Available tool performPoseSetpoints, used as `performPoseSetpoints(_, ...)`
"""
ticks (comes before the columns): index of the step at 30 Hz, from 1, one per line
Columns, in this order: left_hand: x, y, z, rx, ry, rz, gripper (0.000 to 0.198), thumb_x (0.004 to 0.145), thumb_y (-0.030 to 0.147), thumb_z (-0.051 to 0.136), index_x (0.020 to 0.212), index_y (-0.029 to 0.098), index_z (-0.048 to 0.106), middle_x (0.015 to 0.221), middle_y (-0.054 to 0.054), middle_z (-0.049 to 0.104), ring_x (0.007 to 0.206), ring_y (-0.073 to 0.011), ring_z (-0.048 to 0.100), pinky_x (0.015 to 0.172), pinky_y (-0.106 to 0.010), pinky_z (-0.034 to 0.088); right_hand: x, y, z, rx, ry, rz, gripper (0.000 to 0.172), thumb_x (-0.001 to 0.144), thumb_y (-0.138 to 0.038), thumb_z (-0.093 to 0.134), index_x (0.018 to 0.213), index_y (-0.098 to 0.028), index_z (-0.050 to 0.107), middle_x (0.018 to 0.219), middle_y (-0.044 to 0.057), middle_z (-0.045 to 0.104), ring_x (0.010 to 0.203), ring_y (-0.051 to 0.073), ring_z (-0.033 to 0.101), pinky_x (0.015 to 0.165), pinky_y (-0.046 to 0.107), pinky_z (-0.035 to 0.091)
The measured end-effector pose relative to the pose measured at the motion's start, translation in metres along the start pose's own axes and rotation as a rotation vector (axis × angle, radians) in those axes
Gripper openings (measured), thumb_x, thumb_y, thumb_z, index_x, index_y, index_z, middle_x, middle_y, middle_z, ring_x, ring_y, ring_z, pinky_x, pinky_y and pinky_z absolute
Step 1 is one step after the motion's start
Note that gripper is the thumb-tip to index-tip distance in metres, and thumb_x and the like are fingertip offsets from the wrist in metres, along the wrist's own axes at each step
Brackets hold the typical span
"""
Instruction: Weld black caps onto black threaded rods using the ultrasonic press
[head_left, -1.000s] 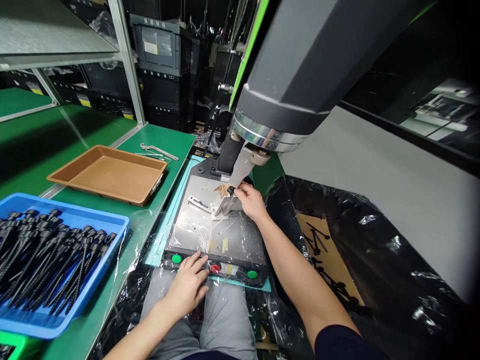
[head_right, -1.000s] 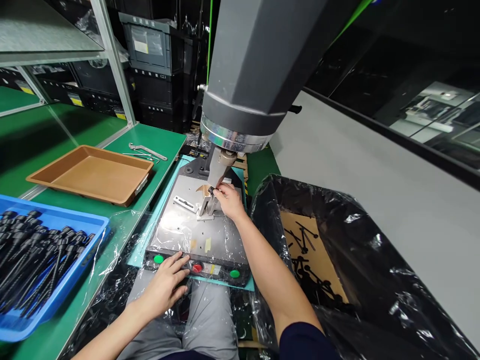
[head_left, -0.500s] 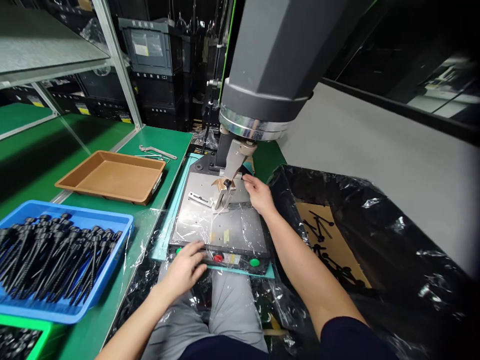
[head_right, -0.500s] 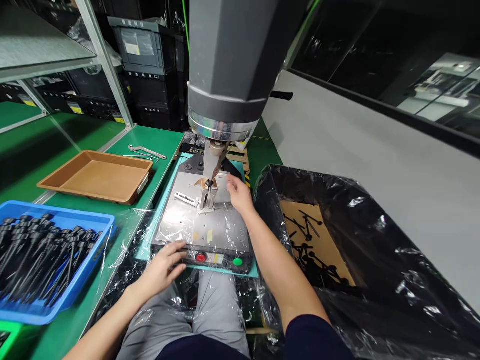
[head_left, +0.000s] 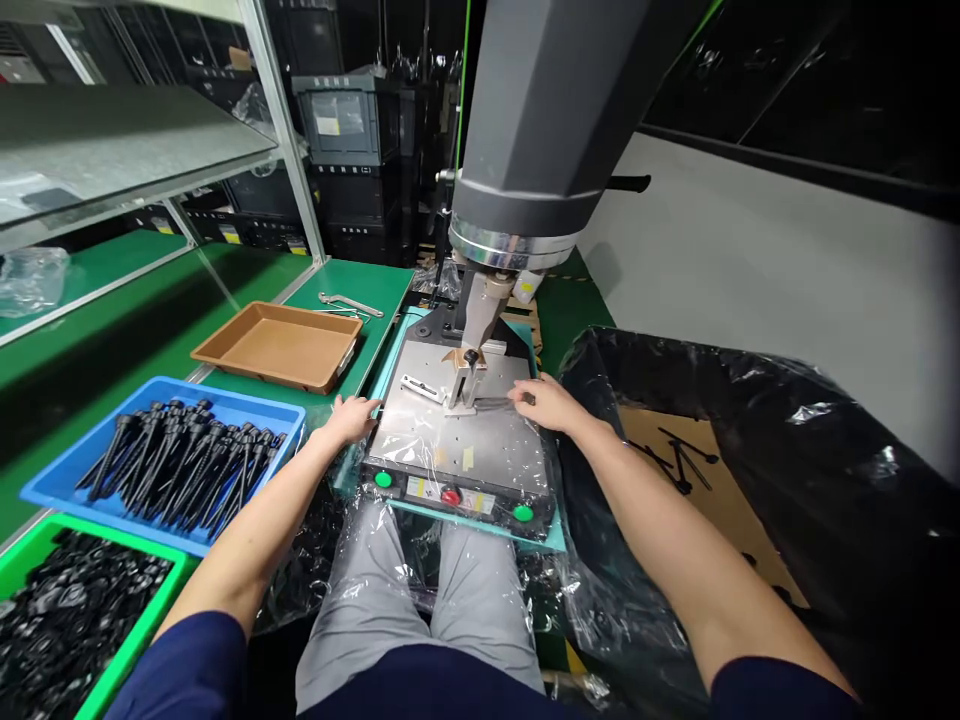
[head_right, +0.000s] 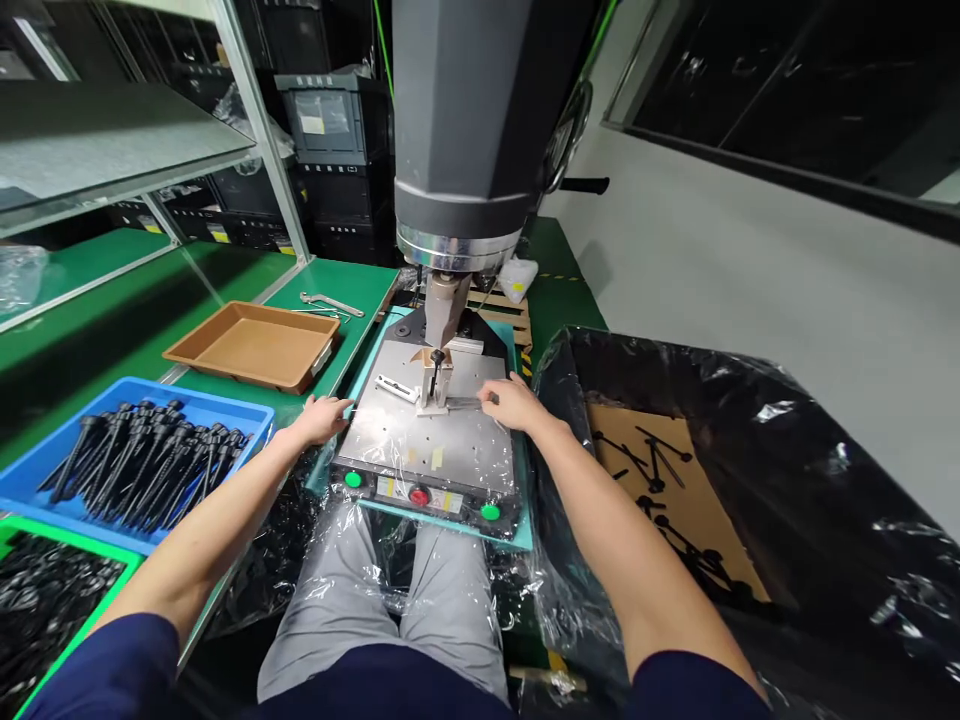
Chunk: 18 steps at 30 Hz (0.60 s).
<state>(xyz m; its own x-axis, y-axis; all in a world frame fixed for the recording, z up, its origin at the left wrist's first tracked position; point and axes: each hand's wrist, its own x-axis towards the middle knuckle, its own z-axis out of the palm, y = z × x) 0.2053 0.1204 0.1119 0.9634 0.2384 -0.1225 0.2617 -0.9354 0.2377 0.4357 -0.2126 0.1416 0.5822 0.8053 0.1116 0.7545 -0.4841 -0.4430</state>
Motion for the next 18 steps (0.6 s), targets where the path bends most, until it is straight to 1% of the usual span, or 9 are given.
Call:
performPoseSetpoints(1, -0.001, -0.003, -0.005, -0.004, -0.005, 0.000, 0.038, 0.081, 0.020, 0.054, 0.118, 0.016, 0.063, 0.113, -0.016, 0.068, 0.112, -0.0349, 0.058, 0.099, -0.057, 0.038, -0.004, 0.002, -0.010, -0.003, 0.004, -0.014, 0.005, 0.073, -0.020, 0.055, 0.072, -0.021, 0.060, 0.086, 0.001, 0.071, 0.089, 0.022, 0.064, 0.109, 0.052, 0.026)
performPoseSetpoints(2, -0.002, -0.007, -0.011, -0.010, -0.009, 0.006, 0.032, 0.081, 0.022, 0.054, 0.109, 0.016, 0.067, 0.106, -0.013, 0.070, 0.104, -0.0312, 0.061, 0.096, -0.049, 0.042, -0.008, 0.004, -0.019, 0.003, 0.009, -0.021, 0.003, 0.072, -0.022, 0.055, 0.070, -0.021, 0.058, 0.077, 0.000, 0.068, 0.077, 0.018, 0.062, 0.104, 0.047, 0.033)
performPoseSetpoints(4, -0.004, -0.016, -0.026, -0.058, -0.009, 0.020, 0.021, 0.083, 0.028, 0.053, 0.093, 0.017, 0.068, 0.093, -0.008, 0.072, 0.089, -0.0234, 0.064, 0.084, -0.035, 0.047, -0.015, 0.008, -0.037, 0.068, 0.022, -0.001, 0.006, 0.069, -0.027, 0.056, 0.068, -0.021, 0.055, 0.066, -0.002, 0.061, 0.064, 0.015, 0.055, 0.085, 0.037, 0.045)
performPoseSetpoints(6, -0.004, -0.027, -0.043, -0.177, 0.017, 0.021, 0.023, 0.083, 0.039, 0.054, 0.083, 0.018, 0.066, 0.081, -0.003, 0.070, 0.075, -0.0182, 0.062, 0.071, -0.028, 0.046, -0.017, 0.013, -0.053, 0.219, 0.033, 0.072, 0.013, 0.067, -0.033, 0.059, 0.071, -0.021, 0.056, 0.064, -0.002, 0.057, 0.061, 0.015, 0.052, 0.066, 0.030, 0.045)
performPoseSetpoints(7, -0.004, -0.032, -0.053, -0.255, 0.032, 0.023, 0.026, 0.082, 0.043, 0.056, 0.080, 0.019, 0.064, 0.076, -0.002, 0.068, 0.070, -0.0166, 0.060, 0.066, -0.027, 0.045, -0.016, 0.015, -0.059, 0.303, 0.032, 0.112, 0.019, 0.066, -0.036, 0.062, 0.076, -0.020, 0.057, 0.064, -0.002, 0.057, 0.060, 0.014, 0.052, 0.061, 0.028, 0.043)
performPoseSetpoints(8, -0.004, -0.037, -0.063, -0.329, 0.044, 0.028, 0.029, 0.080, 0.047, 0.058, 0.078, 0.019, 0.063, 0.071, 0.000, 0.066, 0.066, -0.0154, 0.057, 0.063, -0.026, 0.043, -0.014, 0.017, -0.065, 0.373, 0.028, 0.146, 0.026, 0.064, -0.039, 0.065, 0.080, -0.019, 0.059, 0.064, -0.002, 0.057, 0.059, 0.014, 0.052, 0.059, 0.027, 0.042)
performPoseSetpoints(10, -0.002, -0.043, -0.082, -0.426, 0.038, 0.034, 0.033, 0.076, 0.051, 0.061, 0.074, 0.019, 0.060, 0.064, 0.001, 0.061, 0.059, -0.0135, 0.053, 0.058, -0.025, 0.040, -0.008, 0.021, -0.075, 0.440, 0.023, 0.179, 0.036, 0.061, -0.044, 0.071, 0.084, -0.018, 0.063, 0.067, 0.000, 0.059, 0.061, 0.015, 0.054, 0.060, 0.028, 0.043)
performPoseSetpoints(14, 0.011, -0.042, -0.119, -0.468, 0.030, 0.022, 0.035, 0.071, 0.051, 0.068, 0.069, 0.018, 0.057, 0.061, 0.002, 0.059, 0.055, -0.0116, 0.050, 0.054, -0.024, 0.038, 0.012, 0.029, -0.090, 0.422, 0.047, 0.172, 0.041, 0.057, -0.052, 0.075, 0.078, -0.017, 0.069, 0.068, 0.002, 0.062, 0.066, 0.016, 0.055, 0.064, 0.030, 0.044)
performPoseSetpoints(18, 0.031, -0.039, -0.144, -0.467, 0.110, 0.056, 0.037, 0.065, 0.050, 0.073, 0.066, 0.018, 0.056, 0.060, 0.003, 0.056, 0.056, -0.0106, 0.047, 0.055, -0.024, 0.036, 0.034, 0.039, -0.099, 0.433, 0.091, 0.173, 0.047, 0.054, -0.058, 0.078, 0.072, -0.017, 0.068, 0.067, 0.002, 0.062, 0.064, 0.015, 0.054, 0.062, 0.029, 0.044)
